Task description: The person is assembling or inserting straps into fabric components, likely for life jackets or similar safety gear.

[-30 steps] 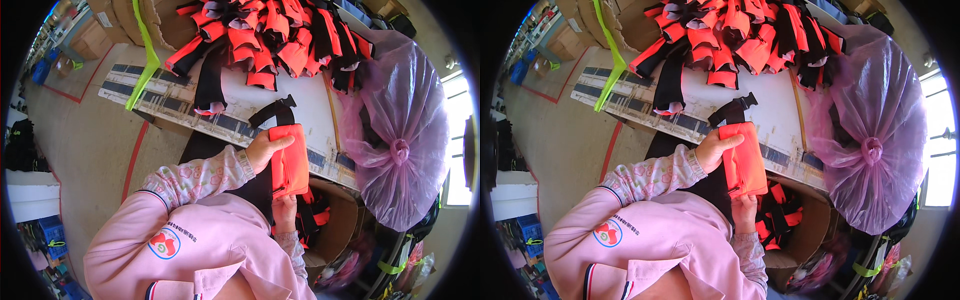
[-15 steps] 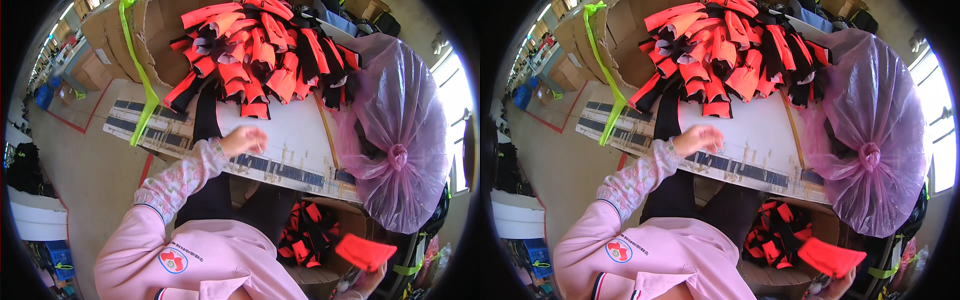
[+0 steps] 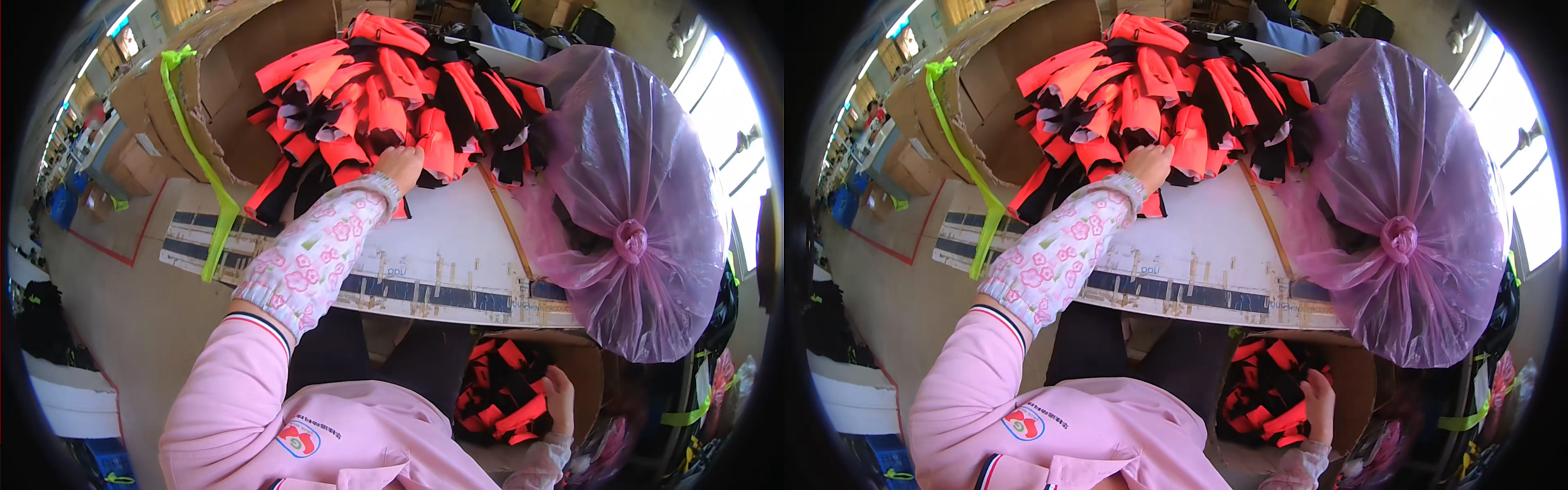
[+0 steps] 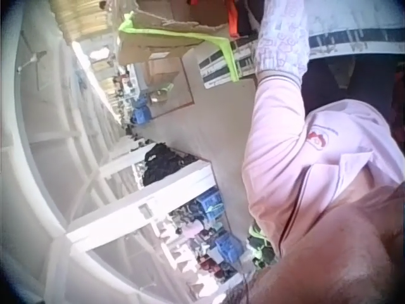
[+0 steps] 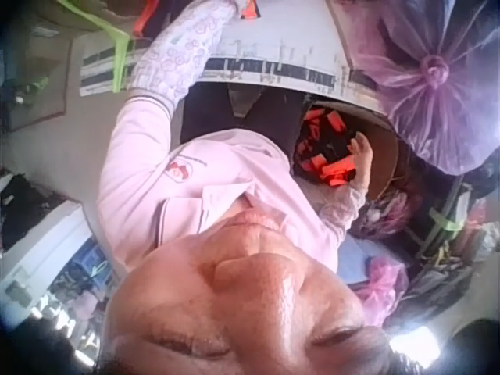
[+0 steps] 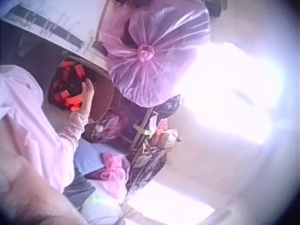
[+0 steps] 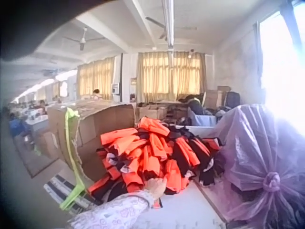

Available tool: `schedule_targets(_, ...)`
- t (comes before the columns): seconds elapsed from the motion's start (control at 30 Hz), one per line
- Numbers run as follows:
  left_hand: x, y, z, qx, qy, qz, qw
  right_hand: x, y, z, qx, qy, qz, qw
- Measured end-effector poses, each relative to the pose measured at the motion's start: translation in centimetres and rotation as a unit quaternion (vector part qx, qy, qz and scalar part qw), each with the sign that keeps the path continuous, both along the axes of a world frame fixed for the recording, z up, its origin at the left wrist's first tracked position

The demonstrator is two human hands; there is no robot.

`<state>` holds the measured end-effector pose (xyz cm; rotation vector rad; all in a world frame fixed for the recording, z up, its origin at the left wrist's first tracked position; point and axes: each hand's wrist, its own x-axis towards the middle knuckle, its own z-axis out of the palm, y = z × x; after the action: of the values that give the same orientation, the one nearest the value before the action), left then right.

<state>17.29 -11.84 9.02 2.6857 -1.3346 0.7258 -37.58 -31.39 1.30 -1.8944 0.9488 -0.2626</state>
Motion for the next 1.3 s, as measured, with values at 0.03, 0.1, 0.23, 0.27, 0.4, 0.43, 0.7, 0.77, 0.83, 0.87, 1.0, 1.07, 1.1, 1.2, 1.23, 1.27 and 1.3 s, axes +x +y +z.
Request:
schedule_targets(0.03,-0.4,0.1,0.0,-0.078,0.076,0.002,0.994,1.4,0.7,0.5,0.009,0.012,0.028,0.999)
schedule_targets(0.1,-2.3,0.3,-0.1,-0.261,0.16,-0.002,0.952,3.9,2.1,1.4,0.023,0.024,0.051,0.998)
schedule_targets(0.23,-9.6,3.2,-2.2,-0.537,0.716,-0.035,0.445,9.4,4.4,2.1,0.016,-0.064,0.145,0.987)
schedule_targets(0.27,-12.6,3.9,-3.1,-0.53,0.767,-0.013,0.362,11.0,5.3,2.4,0.045,-0.094,0.152,0.983)
schedule_targets(0.4,-23.5,6.2,-6.3,-0.469,0.841,0.005,0.268,17.3,9.3,3.4,0.152,-0.201,0.213,0.944)
schedule_targets(0.43,-24.9,6.5,-6.8,-0.448,0.851,0.025,0.272,18.5,10.5,4.3,0.147,-0.214,0.244,0.934)
schedule_targets(0.7,-27.2,10.8,-8.2,-0.323,0.923,-0.057,0.2,21.1,13.5,0.5,-0.101,-0.114,0.29,0.945)
schedule_targets(0.77,-26.5,12.1,-8.4,-0.353,0.916,-0.044,0.183,20.7,14.4,3.6,-0.022,-0.112,0.316,0.942)
schedule_targets(0.83,-26.0,13.1,-8.7,-0.384,0.904,-0.027,0.186,20.4,15.0,4.0,-0.021,-0.114,0.348,0.93)
schedule_targets(0.87,-25.8,13.3,-8.8,-0.385,0.904,-0.026,0.184,20.3,15.2,4.1,-0.023,-0.118,0.378,0.918)
schedule_targets(1.0,-25.8,13.4,-9.0,-0.387,0.908,-0.008,0.162,20.6,16.5,2.8,0.031,-0.086,0.325,0.941)
schedule_targets(1.07,-25.7,13.4,-8.7,-0.392,0.904,0.004,0.171,20.9,17.0,3.5,0.066,-0.086,0.306,0.946)
schedule_targets(1.1,-25.5,13.6,-8.4,-0.394,0.904,0.005,0.167,21.1,17.1,3.7,0.1,-0.089,0.284,0.949)
schedule_targets(1.2,-24.6,13.9,-7.9,-0.397,0.902,0.014,0.168,21.5,17.0,2.0,0.053,-0.125,0.223,0.965)
schedule_targets(1.23,-24.3,14.0,-7.9,-0.399,0.9,0.02,0.174,21.8,17.5,2.4,0.055,-0.125,0.188,0.973)
schedule_targets(1.27,-24.1,14.0,-8.2,-0.4,0.9,0.021,0.173,22.1,17.9,2.2,0.055,-0.124,0.189,0.973)
schedule_targets(1.3,-24.0,14.1,-8.8,-0.414,0.892,0.037,0.18,22.3,18.3,1.8,0.028,-0.147,0.166,0.975)
